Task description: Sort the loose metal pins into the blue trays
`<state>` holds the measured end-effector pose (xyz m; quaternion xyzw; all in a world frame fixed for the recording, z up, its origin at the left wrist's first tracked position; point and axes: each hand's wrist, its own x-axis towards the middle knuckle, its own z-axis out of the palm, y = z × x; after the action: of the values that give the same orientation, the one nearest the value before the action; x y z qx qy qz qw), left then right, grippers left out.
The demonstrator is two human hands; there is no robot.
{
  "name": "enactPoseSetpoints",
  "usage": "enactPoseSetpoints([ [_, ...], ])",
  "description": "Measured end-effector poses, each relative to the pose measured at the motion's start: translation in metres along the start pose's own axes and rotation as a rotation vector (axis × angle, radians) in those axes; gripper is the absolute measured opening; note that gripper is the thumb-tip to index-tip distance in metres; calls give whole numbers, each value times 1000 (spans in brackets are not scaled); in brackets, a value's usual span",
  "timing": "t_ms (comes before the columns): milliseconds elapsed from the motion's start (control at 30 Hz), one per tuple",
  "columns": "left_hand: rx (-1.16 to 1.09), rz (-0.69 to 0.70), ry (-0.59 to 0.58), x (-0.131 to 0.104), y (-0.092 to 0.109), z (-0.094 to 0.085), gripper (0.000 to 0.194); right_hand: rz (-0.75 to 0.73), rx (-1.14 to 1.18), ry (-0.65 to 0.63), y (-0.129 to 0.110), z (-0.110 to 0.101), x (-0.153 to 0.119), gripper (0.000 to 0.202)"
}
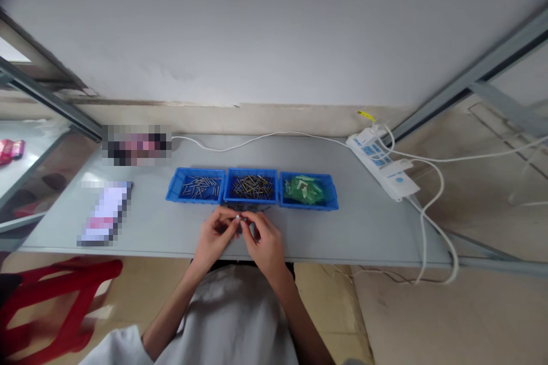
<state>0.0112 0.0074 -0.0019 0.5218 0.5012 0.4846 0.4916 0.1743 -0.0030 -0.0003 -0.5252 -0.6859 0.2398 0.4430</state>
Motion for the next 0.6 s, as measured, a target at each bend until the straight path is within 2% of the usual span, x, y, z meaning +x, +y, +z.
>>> enactPoseSetpoints([
  [133,24,24,44,-2,0,2,29,-5,-32,18,0,0,-1,18],
  [233,65,60,144,-5,3,-2,27,-9,-90,30,4,-4,-3,19],
  [367,196,137,338,0,18,-27,17,-11,-196,15,14,-15,-8,17],
  [433,478,276,496,10,30,-45,17,-22,-240,-5,19,-19,-10,17],
  [500,677,345,515,21,43,-60,20,-38,-268,-29,22,-19,-11,19],
  [600,747,438,494,29,55,-69,22,-48,-300,-66,24,-17,-10,22],
])
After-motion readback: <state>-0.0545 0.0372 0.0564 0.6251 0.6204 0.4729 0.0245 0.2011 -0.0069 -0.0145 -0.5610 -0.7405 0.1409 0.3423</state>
